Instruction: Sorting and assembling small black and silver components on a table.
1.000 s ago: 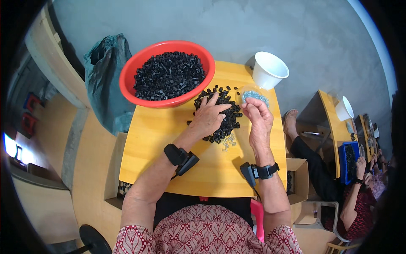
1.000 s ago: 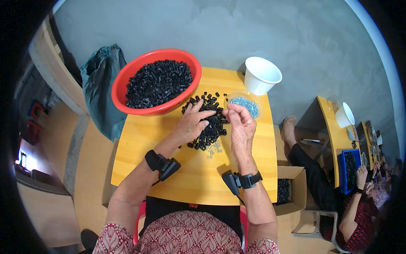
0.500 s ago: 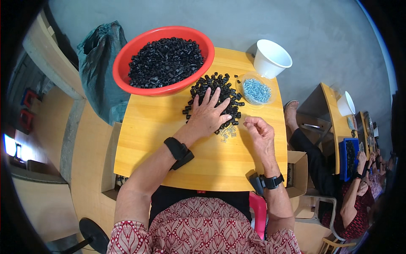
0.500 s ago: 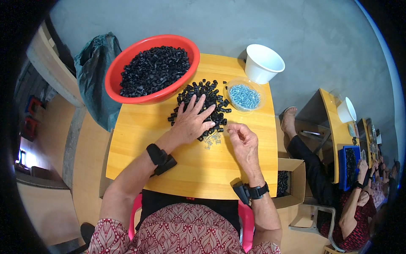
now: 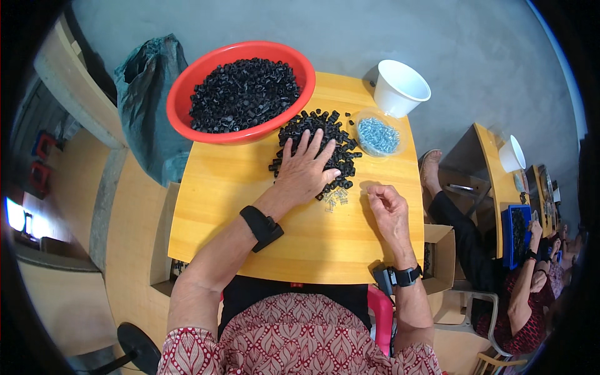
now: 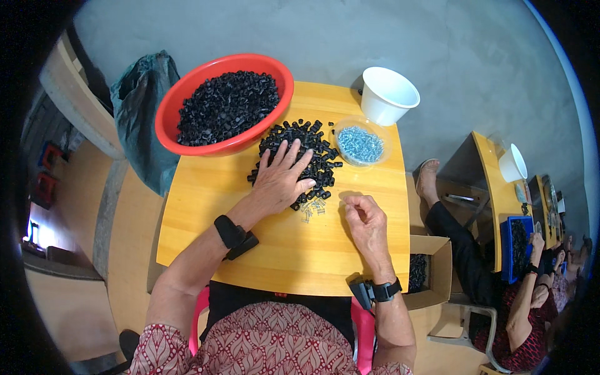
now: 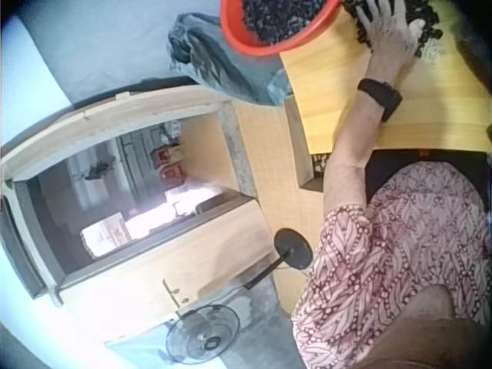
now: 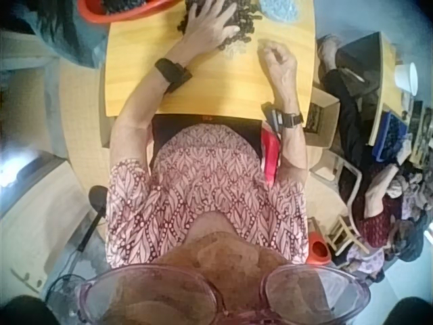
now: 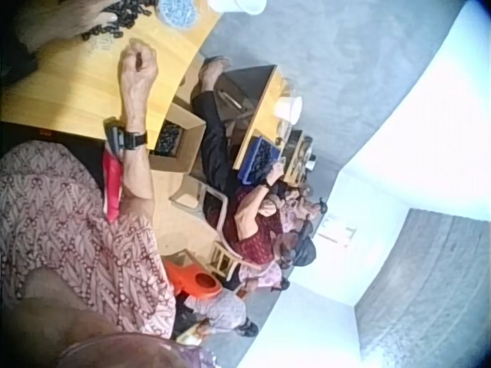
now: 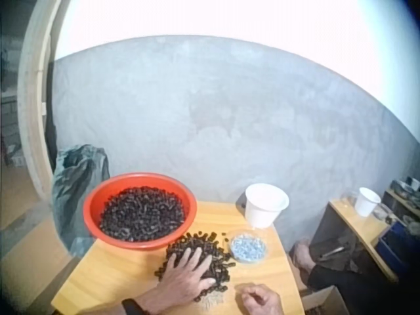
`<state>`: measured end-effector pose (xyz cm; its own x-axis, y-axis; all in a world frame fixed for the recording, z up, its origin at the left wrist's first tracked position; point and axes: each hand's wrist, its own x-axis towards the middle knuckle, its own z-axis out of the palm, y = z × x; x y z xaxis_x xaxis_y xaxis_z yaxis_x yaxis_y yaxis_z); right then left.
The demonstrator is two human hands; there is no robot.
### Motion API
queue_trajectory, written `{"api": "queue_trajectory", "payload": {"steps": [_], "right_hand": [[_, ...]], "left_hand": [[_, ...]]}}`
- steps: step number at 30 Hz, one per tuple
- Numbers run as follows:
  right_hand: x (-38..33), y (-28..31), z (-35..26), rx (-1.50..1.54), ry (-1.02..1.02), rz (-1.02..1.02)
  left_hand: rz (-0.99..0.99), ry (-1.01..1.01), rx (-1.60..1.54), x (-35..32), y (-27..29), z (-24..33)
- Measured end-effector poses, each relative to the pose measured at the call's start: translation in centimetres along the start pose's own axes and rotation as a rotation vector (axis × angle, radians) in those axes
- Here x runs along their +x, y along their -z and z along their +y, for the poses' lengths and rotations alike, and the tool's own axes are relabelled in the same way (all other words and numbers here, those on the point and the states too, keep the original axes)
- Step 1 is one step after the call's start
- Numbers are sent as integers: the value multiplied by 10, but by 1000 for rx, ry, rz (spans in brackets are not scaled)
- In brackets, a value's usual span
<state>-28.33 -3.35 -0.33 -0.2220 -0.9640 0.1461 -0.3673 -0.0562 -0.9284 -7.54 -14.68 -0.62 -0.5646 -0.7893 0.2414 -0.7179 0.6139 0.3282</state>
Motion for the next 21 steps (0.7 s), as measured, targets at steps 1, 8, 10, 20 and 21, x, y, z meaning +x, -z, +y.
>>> {"api": "queue_trajectory", "payload": {"steps": [1,8,10,20,21], "right_hand": [[-1,2,1,1,1,0],[-6,7,10,-12,-6,30],[-7,5,9,-3,-3,36],[22,-20,-30,-319,272,-50],[25,-23,-28,-361,290,-78]], "left_hand": [[5,49,10,-1,-1,-2],[53,65,64,-9,2,-13],[47,64,49,-16,4,-13],[14,137,-13,-61,32,-15],[20,134,2,-67,33,-17]]}}
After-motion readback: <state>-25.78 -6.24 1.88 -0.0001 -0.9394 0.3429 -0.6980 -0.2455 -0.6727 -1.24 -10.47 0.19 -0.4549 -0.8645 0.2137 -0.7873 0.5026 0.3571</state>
